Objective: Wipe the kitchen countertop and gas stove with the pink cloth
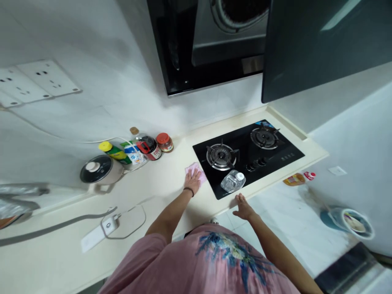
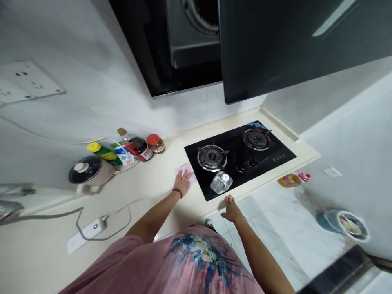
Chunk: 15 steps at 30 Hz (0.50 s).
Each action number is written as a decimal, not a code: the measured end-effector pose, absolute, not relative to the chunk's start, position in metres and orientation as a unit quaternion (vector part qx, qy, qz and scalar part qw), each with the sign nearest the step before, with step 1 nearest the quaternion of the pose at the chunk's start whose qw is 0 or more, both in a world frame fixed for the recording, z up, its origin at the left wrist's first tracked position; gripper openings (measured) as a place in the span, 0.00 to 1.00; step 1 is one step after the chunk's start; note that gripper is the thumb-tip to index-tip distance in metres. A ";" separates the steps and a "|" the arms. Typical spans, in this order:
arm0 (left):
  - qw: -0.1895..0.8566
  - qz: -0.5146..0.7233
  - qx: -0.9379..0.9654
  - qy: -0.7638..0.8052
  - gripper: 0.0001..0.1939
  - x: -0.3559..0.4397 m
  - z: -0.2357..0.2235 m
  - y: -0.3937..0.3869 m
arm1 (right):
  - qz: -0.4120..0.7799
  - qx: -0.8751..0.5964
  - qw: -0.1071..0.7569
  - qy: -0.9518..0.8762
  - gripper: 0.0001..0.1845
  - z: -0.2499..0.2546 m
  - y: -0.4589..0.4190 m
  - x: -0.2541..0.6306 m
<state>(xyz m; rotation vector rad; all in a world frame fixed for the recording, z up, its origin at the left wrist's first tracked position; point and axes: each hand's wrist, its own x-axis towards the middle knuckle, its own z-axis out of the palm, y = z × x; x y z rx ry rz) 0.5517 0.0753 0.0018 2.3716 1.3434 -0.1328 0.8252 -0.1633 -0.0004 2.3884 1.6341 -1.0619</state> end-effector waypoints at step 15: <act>0.190 -0.082 0.764 0.611 0.37 0.515 0.021 0.234 | -0.389 0.780 0.066 0.487 0.70 0.012 -0.162 0.820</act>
